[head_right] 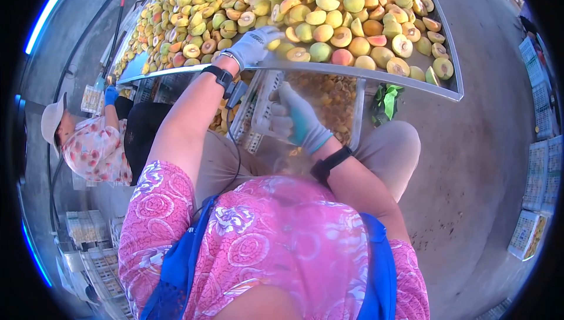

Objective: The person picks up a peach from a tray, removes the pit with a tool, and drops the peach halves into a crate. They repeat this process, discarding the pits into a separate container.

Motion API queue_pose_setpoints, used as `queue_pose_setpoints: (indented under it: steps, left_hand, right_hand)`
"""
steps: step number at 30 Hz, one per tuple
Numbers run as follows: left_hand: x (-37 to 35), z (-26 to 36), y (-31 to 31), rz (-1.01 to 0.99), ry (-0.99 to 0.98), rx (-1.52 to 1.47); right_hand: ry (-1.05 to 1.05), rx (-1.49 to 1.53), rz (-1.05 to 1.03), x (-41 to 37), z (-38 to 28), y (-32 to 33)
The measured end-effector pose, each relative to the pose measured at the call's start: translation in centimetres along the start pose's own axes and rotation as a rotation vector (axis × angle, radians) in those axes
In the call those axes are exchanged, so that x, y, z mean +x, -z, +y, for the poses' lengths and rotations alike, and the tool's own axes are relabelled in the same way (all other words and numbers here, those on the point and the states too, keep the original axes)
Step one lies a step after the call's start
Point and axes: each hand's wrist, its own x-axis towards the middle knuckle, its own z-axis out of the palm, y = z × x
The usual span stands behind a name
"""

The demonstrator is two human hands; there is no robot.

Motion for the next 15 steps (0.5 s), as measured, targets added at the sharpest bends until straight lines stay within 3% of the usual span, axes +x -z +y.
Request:
queue_pose_setpoints:
  steps: [2,5,7,8,10,11,13,15]
  left_hand:
    - [-0.3,0.3,0.3,-0.066,0.074,-0.027]
    - [-1.3,0.5,-0.2,0.026,0.229,-0.076]
    - [-2.0,0.2,-1.5,0.219,0.426,-0.343]
    - [-2.2,0.6,-1.3,0.216,0.426,-0.342]
    - [-2.6,1.5,-1.0,0.296,0.617,-1.270]
    - [-3.1,2.1,-0.8,0.297,0.621,-1.268]
    - [-4.3,3.7,-0.5,0.574,0.483,-1.911]
    - [-5.0,5.1,-0.3,0.593,0.490,-1.975]
  right_hand:
    - [-0.019,0.010,-0.027,0.1,0.0,0.2]
    - [-0.007,-0.038,0.027,0.0,-0.2,-0.4]
    - [0.007,-0.049,0.035,-0.3,-0.1,-1.0]
    - [0.021,-0.062,0.043,-0.4,0.0,-1.2]
    - [0.038,-0.157,0.050,-0.2,-0.1,-0.5]
    - [0.054,-0.256,0.057,0.1,-0.2,-0.2]
    - [0.119,-0.422,0.166,0.4,0.1,-0.4]
    - [0.188,-0.594,0.277,0.6,0.0,-0.6]
